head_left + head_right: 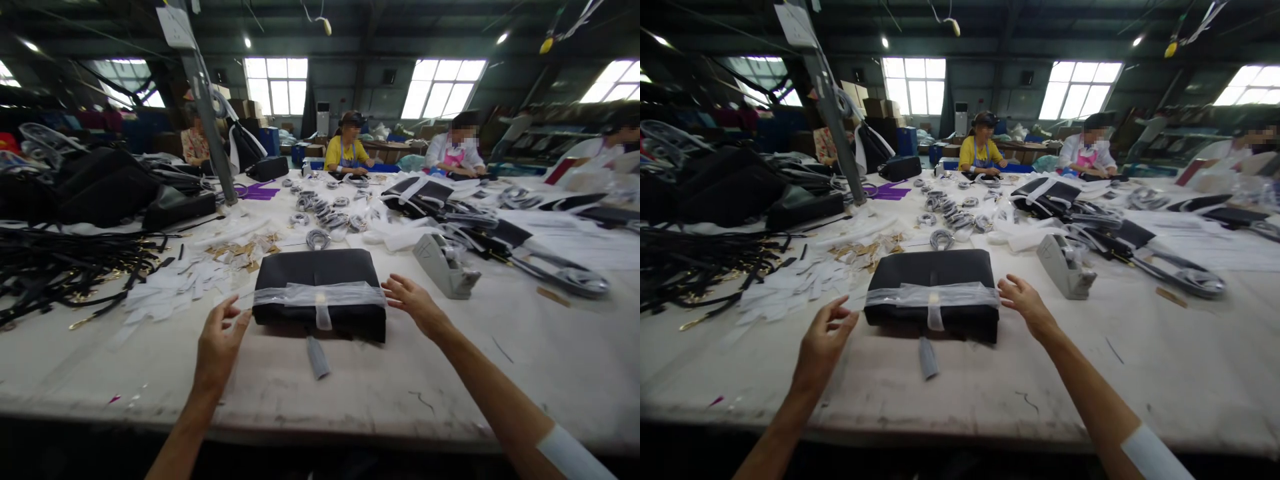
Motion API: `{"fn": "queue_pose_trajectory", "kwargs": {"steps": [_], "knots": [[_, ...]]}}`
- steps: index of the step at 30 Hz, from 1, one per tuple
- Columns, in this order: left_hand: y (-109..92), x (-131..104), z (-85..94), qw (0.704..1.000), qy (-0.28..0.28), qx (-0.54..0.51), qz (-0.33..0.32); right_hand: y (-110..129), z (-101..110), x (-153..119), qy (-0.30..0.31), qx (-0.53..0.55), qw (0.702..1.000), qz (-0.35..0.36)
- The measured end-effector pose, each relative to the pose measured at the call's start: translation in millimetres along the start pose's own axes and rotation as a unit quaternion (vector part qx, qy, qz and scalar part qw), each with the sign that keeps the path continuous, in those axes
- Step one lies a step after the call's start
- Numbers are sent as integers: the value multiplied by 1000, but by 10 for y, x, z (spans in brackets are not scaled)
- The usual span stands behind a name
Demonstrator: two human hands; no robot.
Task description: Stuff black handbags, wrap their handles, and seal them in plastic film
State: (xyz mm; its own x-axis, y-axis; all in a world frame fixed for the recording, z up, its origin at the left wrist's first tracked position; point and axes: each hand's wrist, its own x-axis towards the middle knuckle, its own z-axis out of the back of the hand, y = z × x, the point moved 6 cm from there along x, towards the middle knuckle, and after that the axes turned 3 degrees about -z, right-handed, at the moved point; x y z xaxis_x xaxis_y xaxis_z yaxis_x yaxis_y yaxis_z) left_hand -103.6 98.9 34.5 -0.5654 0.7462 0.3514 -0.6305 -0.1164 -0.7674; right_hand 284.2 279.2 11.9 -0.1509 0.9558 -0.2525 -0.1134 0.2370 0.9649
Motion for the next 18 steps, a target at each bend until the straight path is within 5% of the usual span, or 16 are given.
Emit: {"fn": "queue_pose_trajectory", "kwargs": {"steps": [6,13,18], "knots": [[-59,364,-440,957,233,-166,48,194,-289,123,101,39,993,-34],[-41,-59,-251,948,231,-219,-2,224,-81,-369,91,-12,987,129],[340,-456,-96,982,162,-93,-12,18,195,-974,-56,-188,934,299]]}}
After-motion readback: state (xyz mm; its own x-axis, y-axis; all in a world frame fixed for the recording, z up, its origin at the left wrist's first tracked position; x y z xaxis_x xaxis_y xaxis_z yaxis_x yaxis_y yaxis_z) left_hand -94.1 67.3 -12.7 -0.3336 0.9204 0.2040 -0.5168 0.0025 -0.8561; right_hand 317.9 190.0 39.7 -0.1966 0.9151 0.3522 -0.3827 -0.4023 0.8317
